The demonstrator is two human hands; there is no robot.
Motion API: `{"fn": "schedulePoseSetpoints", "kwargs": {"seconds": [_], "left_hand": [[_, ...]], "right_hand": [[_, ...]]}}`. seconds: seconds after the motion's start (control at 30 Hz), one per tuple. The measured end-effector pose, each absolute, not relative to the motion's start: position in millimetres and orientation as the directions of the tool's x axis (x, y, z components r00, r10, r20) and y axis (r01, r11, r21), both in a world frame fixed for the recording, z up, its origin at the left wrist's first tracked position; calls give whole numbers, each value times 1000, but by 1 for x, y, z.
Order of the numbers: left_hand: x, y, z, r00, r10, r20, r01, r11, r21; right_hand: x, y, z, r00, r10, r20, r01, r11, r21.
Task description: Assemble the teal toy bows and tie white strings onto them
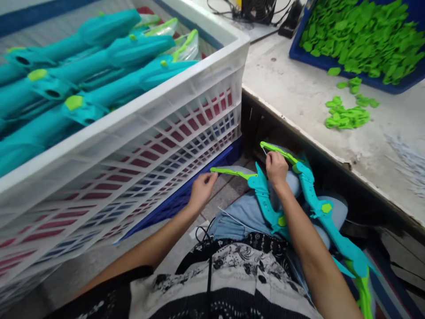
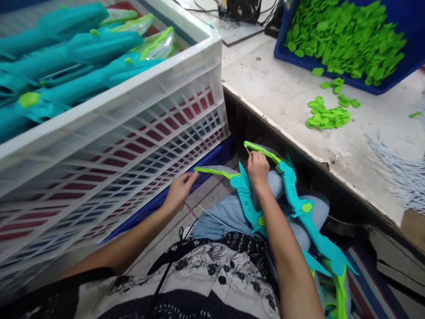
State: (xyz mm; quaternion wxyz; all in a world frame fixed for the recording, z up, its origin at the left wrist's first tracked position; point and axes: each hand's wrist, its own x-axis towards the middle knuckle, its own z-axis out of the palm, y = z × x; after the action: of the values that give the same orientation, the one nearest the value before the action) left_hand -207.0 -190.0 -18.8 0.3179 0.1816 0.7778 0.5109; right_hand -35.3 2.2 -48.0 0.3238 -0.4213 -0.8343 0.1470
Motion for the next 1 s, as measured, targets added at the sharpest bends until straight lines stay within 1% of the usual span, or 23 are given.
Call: {"fn": "schedulePoseSetpoints", "kwargs": {"seconds": [0.07, 0.1, 0.13, 0.2, 0.27, 0.3, 0.33, 0.37, 0.43, 0.47, 0.5, 0.53, 0.57, 0.63, 0.67, 0.7, 0.77, 0.83, 0.9, 1.0], "left_hand": [[-199, -235, -23, -604, 579, -548, -172, 577, 798], [-192, -252, -25, -510, 576, -638, -237, 619, 749], [-184, -263, -27, -428, 581, -693, -288, 638, 714], [-167, -270, -30, -362, 602, -712, -351, 619, 703], [-154, -263, -31, -380, 606, -699, -388, 582, 715], [-150, -256, -30, -384, 596, -705, -425, 564, 708], [-147, -250, -28, -378, 585, -718, -482, 538, 692], [-145, -244, -25, -357, 577, -734, -560, 497, 663], [-145, -233, -15, -272, 593, -757, -734, 381, 562], [-147, -229, -9, -227, 620, -751, -804, 316, 504], [-150, -225, -3, -192, 656, -730, -851, 260, 457], [-154, -221, 4, -173, 693, -700, -876, 216, 431], [-160, -217, 11, -179, 727, -662, -880, 183, 439], [-174, -209, 24, -251, 779, -575, -830, 133, 542], [-182, -205, 30, -286, 796, -534, -784, 126, 608], [-190, -200, 35, -309, 810, -499, -732, 133, 668], [-204, -191, 45, -321, 832, -452, -633, 166, 756], [-213, -181, 52, -335, 845, -416, -544, 187, 818], [-217, -170, 56, -377, 849, -370, -441, 187, 878], [-219, -154, 56, -431, 856, -285, -249, 191, 950]], "right_hand": [[-38, -1, -45, -430, 775, 464, 601, 629, -493], [-41, -5, -41, -442, 747, 496, 576, 660, -481], [-45, -12, -37, -477, 709, 519, 535, 703, -469], [-57, -30, -31, -614, 602, 510, 413, 796, -443], [-71, -49, -30, -761, 494, 421, 317, 849, -423], [-77, -58, -31, -810, 466, 355, 311, 856, -413], [-82, -64, -33, -838, 467, 282, 339, 851, -402], [-86, -68, -36, -844, 496, 202, 395, 831, -392], [-89, -69, -41, -813, 580, 54, 516, 760, -395], [-87, -66, -42, -797, 604, 2, 545, 720, -429], [-85, -61, -42, -793, 609, -30, 540, 679, -497], [-81, -56, -42, -800, 598, -41, 501, 629, -594], [-76, -51, -40, -815, 579, -40, 432, 559, -707], [-64, -43, -37, -834, 550, -48, 272, 333, -903], [-58, -41, -35, -833, 549, -71, 209, 193, -959], [-52, -40, -34, -824, 557, -104, 164, 59, -985], [-43, -43, -34, -795, 579, -180, 112, -151, -982], [-37, -47, -35, -765, 597, -242, 91, -273, -958], [-34, -51, -36, -753, 591, -288, 88, -344, -935], [-34, -53, -37, -754, 572, -322, 84, -403, -911]]}}
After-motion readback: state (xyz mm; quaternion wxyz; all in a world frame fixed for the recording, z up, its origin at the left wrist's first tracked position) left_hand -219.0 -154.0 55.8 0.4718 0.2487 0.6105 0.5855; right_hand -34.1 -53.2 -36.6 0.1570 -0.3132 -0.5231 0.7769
